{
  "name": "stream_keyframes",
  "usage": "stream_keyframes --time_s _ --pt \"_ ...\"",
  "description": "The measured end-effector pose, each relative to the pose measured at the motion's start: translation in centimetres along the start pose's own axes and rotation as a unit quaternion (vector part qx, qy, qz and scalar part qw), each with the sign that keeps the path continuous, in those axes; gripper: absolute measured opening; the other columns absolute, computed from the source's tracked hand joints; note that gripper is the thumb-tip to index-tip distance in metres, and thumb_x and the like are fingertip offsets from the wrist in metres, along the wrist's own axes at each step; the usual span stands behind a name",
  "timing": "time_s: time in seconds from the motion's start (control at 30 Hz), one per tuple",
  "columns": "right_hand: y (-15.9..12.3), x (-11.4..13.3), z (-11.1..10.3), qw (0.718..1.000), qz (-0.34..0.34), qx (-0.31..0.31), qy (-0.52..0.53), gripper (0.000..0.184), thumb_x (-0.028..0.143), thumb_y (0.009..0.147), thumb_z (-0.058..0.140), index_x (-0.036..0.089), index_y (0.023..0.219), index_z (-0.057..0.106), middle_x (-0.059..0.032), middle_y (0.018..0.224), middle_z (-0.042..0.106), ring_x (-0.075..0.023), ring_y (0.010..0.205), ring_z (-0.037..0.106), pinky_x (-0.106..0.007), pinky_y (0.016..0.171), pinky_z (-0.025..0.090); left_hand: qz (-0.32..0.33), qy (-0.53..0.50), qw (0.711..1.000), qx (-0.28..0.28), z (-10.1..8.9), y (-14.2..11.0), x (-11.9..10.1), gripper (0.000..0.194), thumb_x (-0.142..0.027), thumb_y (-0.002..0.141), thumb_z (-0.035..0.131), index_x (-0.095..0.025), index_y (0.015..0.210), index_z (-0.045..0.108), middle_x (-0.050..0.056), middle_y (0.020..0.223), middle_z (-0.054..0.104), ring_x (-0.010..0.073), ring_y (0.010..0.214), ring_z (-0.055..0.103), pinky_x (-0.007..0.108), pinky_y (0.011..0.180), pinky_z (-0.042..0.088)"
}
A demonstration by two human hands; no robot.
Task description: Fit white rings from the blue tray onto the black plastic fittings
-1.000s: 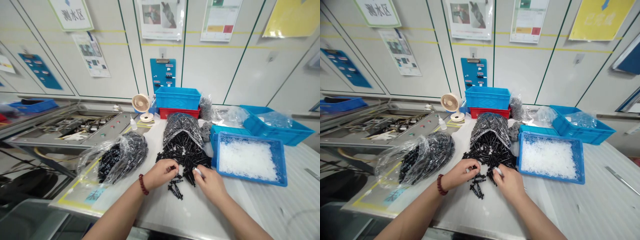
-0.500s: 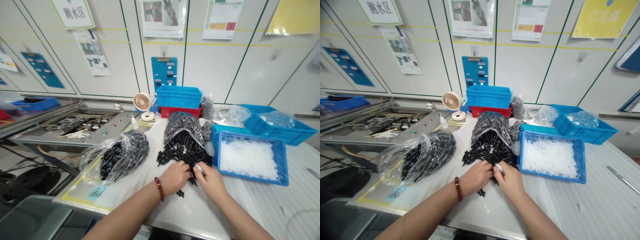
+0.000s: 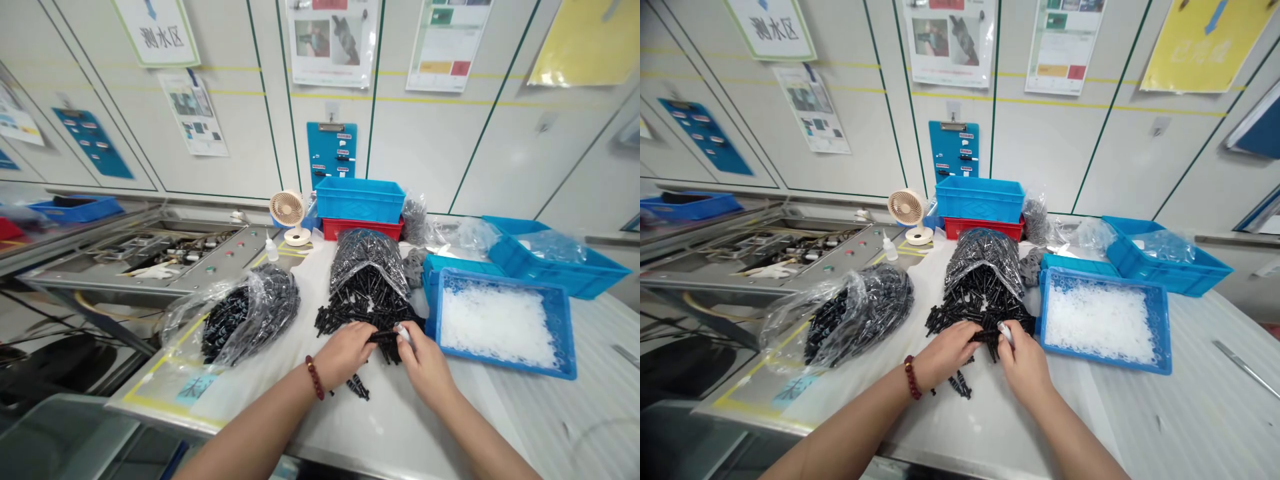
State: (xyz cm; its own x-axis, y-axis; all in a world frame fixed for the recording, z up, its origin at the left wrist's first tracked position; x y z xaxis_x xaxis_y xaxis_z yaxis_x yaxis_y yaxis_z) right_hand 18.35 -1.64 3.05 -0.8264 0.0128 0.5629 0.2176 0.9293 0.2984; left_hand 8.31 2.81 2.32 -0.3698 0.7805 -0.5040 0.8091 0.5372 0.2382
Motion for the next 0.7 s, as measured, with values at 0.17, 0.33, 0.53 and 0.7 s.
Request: stream_keyframes --time_s 0.17,0.33,0.53,0.7 --pt "-0.2 0.8 0.6 0.998 -0.024 0.026 0.048 0.032 0.036 0.086 0.034 0.019 0.108 0.05 -0.0041 0.083 0.065 -0.0187 0.072 0.061 -0.027 0.062 0.045 -0.114 -0.361 0.926 0.007 0.6 -0.6 1.8 0.014 -0.023 0.083 0.043 -0.015 0.094 0.047 -0.004 0.06 0.05 0.0101 0.05 0.051 0.022 0.049 0.046" --pt "-0.6 2.3 1.2 0.991 -0.087 0.048 0.09 0.037 0.033 0.086 0.04 0.022 0.121 0.043 -0.006 0.105 0.063 -0.0181 0.09 0.061 -0.028 0.074 0.046 -0.121 -0.516 0.845 0.065 2.2 -0.6 0.7 0.034 -0.047 0.076 0.053 -0.016 0.083 0.043 -0.008 0.054 0.04 0.0047 0.038 0.038 0.016 0.037 0.038" --pt "-0.8 2.0 1.2 0.992 -0.066 0.056 0.089 0.026 0.03 0.088 0.033 0.019 0.105 0.049 -0.0045 0.085 0.063 -0.0169 0.074 0.059 -0.027 0.066 0.044 -0.155 -0.556 0.815 0.049 2.0 -0.7 1.4 0.053 -0.062 0.07 0.054 -0.011 0.085 0.051 -0.007 0.054 0.038 0.0019 0.04 0.028 0.012 0.035 0.021" --pt "-0.7 2.3 1.2 0.991 -0.083 0.063 0.088 0.025 0.027 0.09 0.03 0.018 0.098 0.052 -0.0056 0.087 0.062 -0.017 0.078 0.056 -0.027 0.068 0.042 -0.16 -0.511 0.844 0.025 1.3 -0.9 2.6 0.053 -0.056 0.07 0.059 -0.009 0.093 0.055 0.001 0.068 0.054 0.0028 0.043 0.039 0.015 0.038 0.026"
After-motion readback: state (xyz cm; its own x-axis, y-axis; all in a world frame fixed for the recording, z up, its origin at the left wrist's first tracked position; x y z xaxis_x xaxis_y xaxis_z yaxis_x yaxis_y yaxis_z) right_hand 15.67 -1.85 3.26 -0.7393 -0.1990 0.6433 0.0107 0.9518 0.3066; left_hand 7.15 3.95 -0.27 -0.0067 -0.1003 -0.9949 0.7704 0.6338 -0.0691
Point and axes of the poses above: each hand's wrist, its own y-axis towards the middle knuckle, its own z-axis out of the palm, x = y × z, the point moved 10 cm from there along y, towards the middle knuckle
